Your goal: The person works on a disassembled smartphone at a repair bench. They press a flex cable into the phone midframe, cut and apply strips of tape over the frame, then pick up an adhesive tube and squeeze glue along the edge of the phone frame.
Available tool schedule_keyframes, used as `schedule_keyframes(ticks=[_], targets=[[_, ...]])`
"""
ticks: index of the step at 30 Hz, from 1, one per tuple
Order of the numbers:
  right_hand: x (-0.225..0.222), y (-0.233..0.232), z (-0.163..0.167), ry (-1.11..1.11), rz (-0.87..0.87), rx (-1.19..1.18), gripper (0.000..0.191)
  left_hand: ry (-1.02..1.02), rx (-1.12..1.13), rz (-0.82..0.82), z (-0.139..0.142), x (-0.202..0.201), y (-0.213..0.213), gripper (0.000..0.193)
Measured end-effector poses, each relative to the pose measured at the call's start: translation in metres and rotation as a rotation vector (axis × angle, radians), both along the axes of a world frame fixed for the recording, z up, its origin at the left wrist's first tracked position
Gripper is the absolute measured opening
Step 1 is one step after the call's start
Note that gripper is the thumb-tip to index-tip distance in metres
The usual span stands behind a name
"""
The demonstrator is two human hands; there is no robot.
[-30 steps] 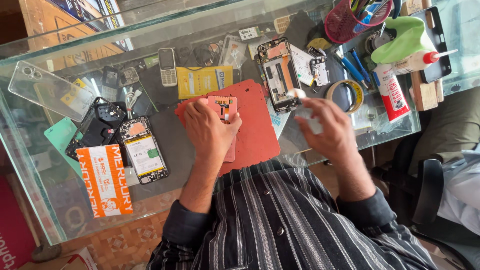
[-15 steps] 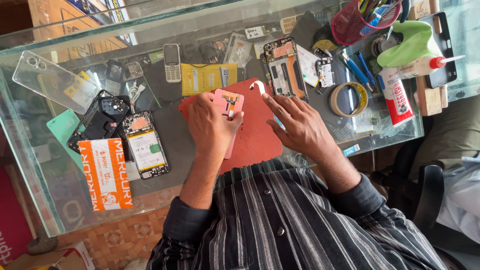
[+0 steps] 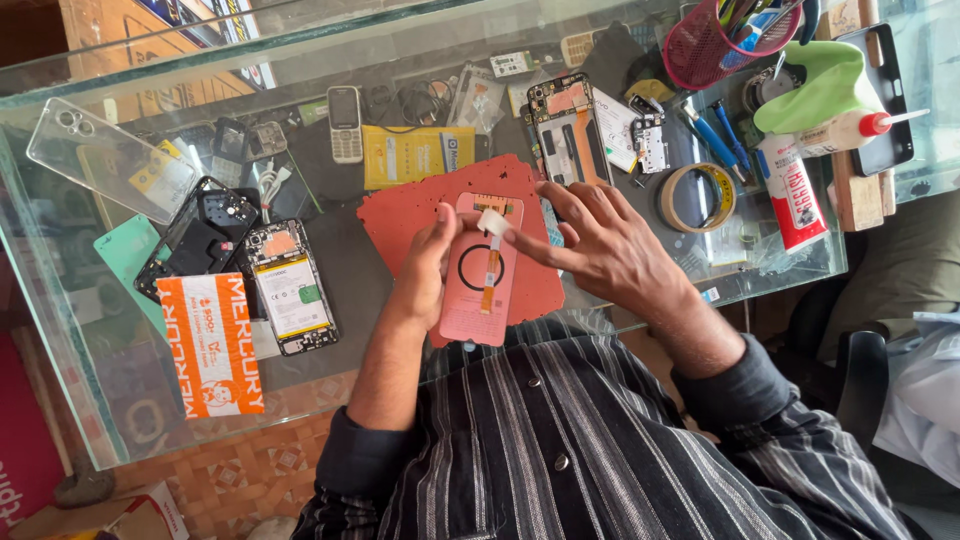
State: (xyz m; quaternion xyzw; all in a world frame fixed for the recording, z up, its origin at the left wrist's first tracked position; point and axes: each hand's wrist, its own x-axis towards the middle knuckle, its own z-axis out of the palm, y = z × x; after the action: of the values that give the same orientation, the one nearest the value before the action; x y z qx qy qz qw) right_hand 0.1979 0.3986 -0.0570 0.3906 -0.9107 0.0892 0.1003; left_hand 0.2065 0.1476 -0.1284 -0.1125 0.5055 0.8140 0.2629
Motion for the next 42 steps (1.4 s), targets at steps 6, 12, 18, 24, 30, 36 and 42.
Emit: schedule_keyframes(ticks=[6, 12, 18, 24, 30, 36, 42], targets=[[-0.003, 0.006, 0.011, 0.057, 0.077, 0.122, 0.086, 0.103, -0.083, -0.003, 0.014, 0.000, 0.002, 0.020], [0.000, 0.003, 0.019, 0.033, 0.023, 0.018, 0.064, 0.178, -0.141, 0.104, 0.029, 0.004, 0.007, 0.011], [0.016, -0.012, 0.004, 0.074, -0.163, -0.366, 0.049, 0.235, -0.068, 0.152, 0.044, 0.014, 0.017, 0.015], [0.026, -0.010, 0.000, -0.582, -0.293, -0.978, 0.035, 0.342, -0.064, 0.121, 0.053, 0.023, 0.019, 0.016], [0.030, -0.018, 0.004, -1.096, -0.383, -1.332, 0.011, 0.456, -0.214, 0.077, 0.058, 0.030, 0.029, 0.025], [0.023, -0.023, 0.023, -0.535, -0.267, -0.962, 0.014, 0.528, -0.185, 0.009, 0.070, 0.034, 0.036, 0.047], [0.012, -0.019, 0.036, -0.859, -0.232, -1.352, 0.008, 0.452, -0.198, -0.019, 0.090, 0.039, 0.039, 0.037]])
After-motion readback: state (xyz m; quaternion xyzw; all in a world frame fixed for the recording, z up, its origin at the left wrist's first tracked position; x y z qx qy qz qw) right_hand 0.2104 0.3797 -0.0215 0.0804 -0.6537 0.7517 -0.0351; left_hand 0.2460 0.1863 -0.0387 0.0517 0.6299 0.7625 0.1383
